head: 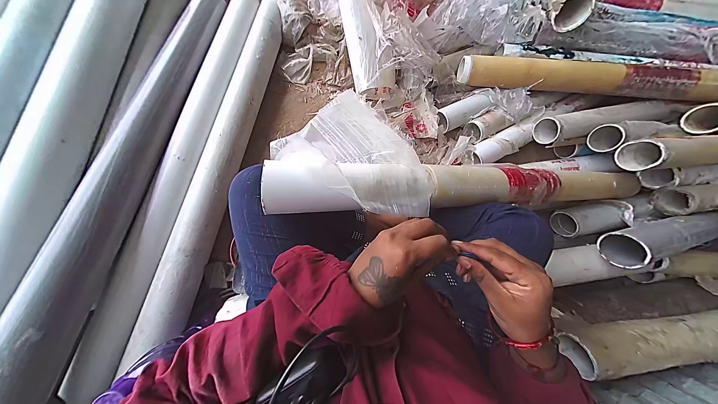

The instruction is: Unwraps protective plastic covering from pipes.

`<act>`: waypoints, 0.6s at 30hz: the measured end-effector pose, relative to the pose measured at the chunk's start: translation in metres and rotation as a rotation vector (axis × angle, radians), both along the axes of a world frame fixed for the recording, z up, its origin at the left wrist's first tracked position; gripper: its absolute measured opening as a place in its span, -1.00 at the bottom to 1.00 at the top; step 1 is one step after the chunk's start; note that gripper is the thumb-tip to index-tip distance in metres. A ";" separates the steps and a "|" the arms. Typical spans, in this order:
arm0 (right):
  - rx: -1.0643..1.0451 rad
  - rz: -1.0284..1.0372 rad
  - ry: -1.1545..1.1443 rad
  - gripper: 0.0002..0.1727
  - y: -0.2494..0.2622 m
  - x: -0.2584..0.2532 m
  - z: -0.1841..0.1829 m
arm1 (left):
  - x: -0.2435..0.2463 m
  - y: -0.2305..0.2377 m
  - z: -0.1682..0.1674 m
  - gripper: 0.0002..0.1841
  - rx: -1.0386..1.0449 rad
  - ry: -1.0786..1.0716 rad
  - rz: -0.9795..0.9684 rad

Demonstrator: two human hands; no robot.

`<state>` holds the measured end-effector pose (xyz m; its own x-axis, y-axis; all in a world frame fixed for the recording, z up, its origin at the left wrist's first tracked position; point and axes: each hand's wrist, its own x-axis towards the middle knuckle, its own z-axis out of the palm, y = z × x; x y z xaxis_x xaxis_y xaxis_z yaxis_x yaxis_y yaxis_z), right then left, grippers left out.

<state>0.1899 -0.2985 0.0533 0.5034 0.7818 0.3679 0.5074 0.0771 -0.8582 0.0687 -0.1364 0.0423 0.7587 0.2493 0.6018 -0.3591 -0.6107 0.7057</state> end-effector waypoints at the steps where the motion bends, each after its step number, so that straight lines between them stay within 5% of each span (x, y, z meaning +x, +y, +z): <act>1: -0.008 -0.012 -0.003 -0.79 0.000 0.001 -0.001 | 0.000 0.000 0.000 -0.85 0.013 0.025 0.005; 4: -0.091 -0.133 -0.149 -0.77 -0.017 0.017 0.001 | -0.003 0.012 0.002 -0.67 0.041 0.092 0.091; 7: -0.306 -0.411 -0.695 -0.74 -0.053 0.051 0.002 | -0.025 0.056 0.004 -0.71 0.068 0.020 0.437; 9: -0.545 -0.473 -0.854 -0.74 -0.073 0.060 -0.006 | -0.055 0.094 -0.001 -0.74 0.078 0.038 0.726; 12: -1.008 -0.294 -0.630 -0.69 -0.083 0.057 -0.007 | -0.105 0.134 -0.012 -0.64 -0.141 0.245 0.992; 15: -1.290 -0.130 -0.486 -0.54 -0.061 0.057 0.011 | -0.132 0.148 -0.026 -0.58 -0.536 0.361 0.965; 18: -0.952 -0.073 -0.593 -0.47 -0.018 0.051 0.026 | -0.133 0.142 -0.040 -0.55 -0.674 0.457 0.825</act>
